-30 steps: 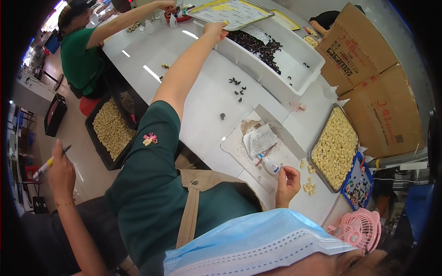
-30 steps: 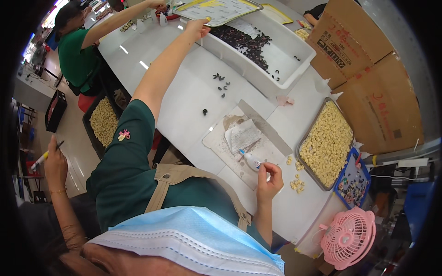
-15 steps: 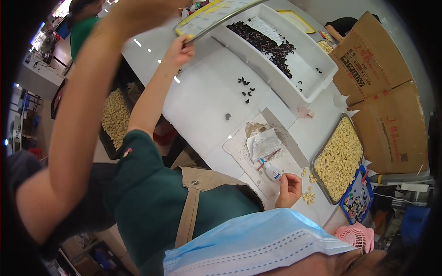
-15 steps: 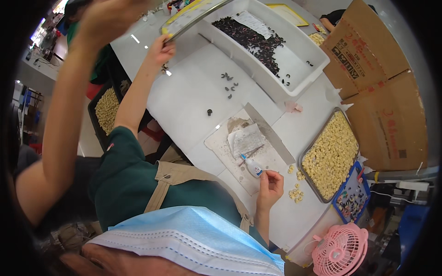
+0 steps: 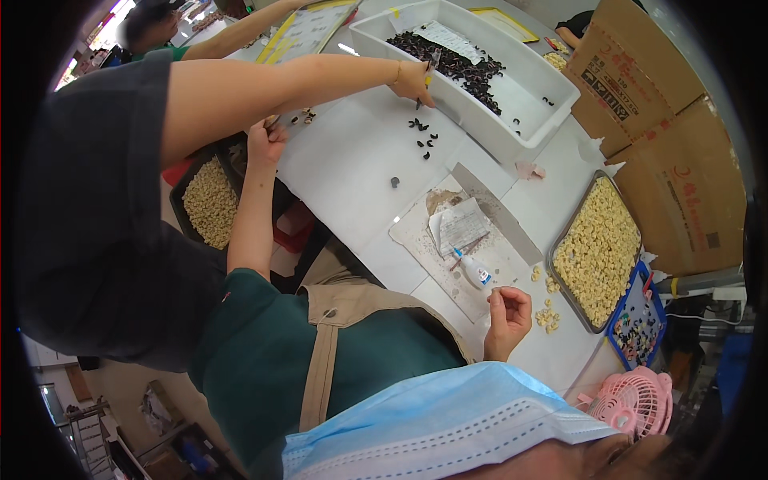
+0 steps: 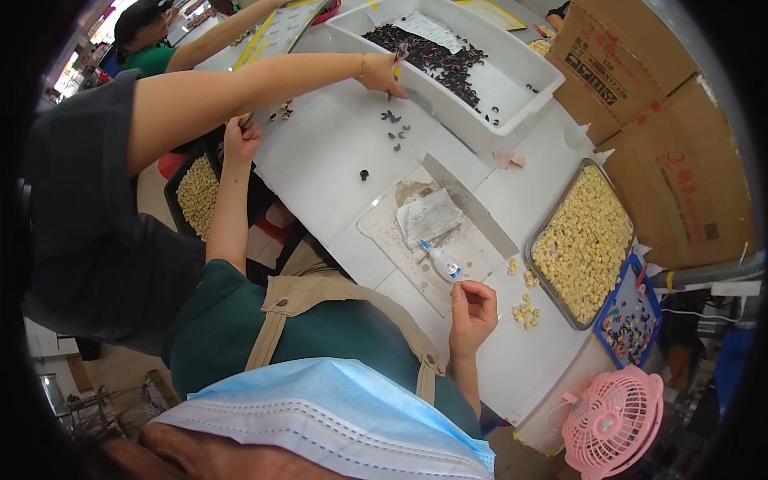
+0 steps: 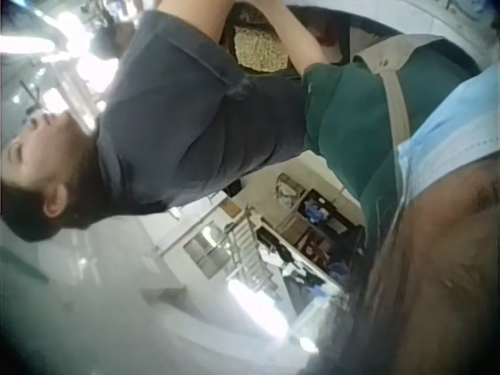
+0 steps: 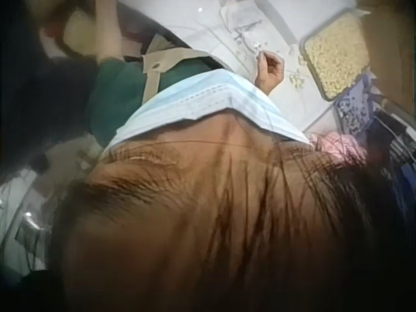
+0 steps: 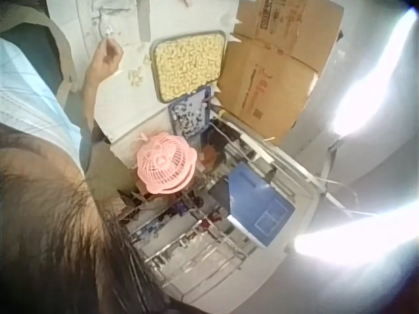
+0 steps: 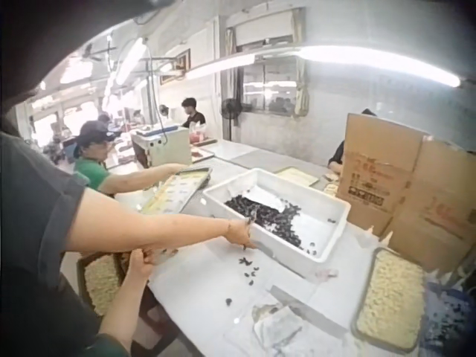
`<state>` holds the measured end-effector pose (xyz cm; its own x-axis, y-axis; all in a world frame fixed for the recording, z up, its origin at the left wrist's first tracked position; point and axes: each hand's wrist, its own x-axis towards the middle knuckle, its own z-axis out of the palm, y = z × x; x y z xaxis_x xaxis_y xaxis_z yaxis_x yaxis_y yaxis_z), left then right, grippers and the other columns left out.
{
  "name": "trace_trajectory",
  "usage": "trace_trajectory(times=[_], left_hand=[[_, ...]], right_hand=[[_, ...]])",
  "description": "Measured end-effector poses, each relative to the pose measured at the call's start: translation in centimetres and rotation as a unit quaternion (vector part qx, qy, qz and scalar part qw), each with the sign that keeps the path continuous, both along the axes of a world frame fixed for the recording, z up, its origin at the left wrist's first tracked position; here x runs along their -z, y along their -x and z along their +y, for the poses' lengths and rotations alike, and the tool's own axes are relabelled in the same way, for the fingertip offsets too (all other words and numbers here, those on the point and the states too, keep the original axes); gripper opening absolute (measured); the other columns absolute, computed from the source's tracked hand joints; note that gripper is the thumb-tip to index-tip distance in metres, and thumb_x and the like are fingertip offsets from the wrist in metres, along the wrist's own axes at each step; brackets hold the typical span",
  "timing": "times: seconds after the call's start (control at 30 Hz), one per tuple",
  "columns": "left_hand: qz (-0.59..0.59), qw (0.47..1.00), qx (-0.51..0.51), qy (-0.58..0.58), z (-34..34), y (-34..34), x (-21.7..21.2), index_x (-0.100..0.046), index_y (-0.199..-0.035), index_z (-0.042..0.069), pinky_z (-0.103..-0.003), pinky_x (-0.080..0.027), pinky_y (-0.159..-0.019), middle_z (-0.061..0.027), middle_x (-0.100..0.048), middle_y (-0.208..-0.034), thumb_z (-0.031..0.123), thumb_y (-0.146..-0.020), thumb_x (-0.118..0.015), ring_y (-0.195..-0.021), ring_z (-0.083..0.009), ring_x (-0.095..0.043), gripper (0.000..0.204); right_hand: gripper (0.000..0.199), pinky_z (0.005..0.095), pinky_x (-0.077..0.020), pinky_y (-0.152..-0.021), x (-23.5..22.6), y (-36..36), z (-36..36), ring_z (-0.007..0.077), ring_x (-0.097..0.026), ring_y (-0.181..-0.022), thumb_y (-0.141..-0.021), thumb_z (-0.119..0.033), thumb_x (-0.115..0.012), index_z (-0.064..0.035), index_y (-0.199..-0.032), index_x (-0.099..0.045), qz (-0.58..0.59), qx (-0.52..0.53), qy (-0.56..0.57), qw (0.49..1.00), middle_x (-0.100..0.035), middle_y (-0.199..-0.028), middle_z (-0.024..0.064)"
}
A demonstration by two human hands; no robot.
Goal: The person applies glue from a bottle onto small black components, attaches each glued piece onto a small figurine part by hand, and sets the assembled items on the table.
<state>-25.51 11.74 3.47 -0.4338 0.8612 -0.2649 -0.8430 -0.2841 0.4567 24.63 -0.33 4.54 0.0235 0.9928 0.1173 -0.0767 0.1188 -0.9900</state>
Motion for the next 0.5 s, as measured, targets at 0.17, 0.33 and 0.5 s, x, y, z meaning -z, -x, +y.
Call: trace_trajectory(times=[0.17, 0.33, 0.5], left_hand=[[0.120, 0.986, -0.113, 0.008, -5.1, 6.1, 7.3, -0.039, -0.067, 0.011, -0.025, -0.022, -0.042, -0.0006, -0.031, -0.057, 0.016, -0.084, -0.050, -0.043, -0.0125, -0.031, 0.021], [0.100, 0.977, -0.177, 0.065, -4.8, 5.7, 7.3, -0.034, -0.061, 0.013, -0.023, -0.020, -0.040, 0.0013, -0.027, -0.056, 0.014, -0.085, -0.051, -0.040, -0.0092, -0.024, 0.030], [0.092, 0.978, -0.182, 0.047, -7.1, 4.0, 4.6, -0.046, -0.077, 0.012, -0.022, -0.017, -0.038, 0.0007, -0.036, -0.058, 0.021, -0.088, -0.046, -0.039, -0.0088, -0.020, 0.015]], right_hand=[[0.014, 0.0180, -0.0433, -0.064, -0.3, -0.1, -0.3, 0.0074, -0.053, -0.072, -0.080, 0.001, -0.061, -0.0018, -0.091, -0.053, 0.018, -0.011, 0.002, 1.000, -0.058, -0.083, 0.0047], [0.013, 0.0183, -0.0436, -0.065, -0.5, -0.2, -0.6, 0.0076, -0.054, -0.072, -0.080, 0.001, -0.061, -0.0015, -0.090, -0.053, 0.023, -0.027, 0.008, 0.999, -0.058, -0.084, 0.0044], [0.013, 0.0176, -0.0430, -0.063, -0.4, -0.2, -0.5, 0.0071, -0.053, -0.071, -0.080, 0.002, -0.061, -0.0017, -0.090, -0.053, 0.020, -0.032, 0.008, 0.999, -0.058, -0.084, 0.0041]])
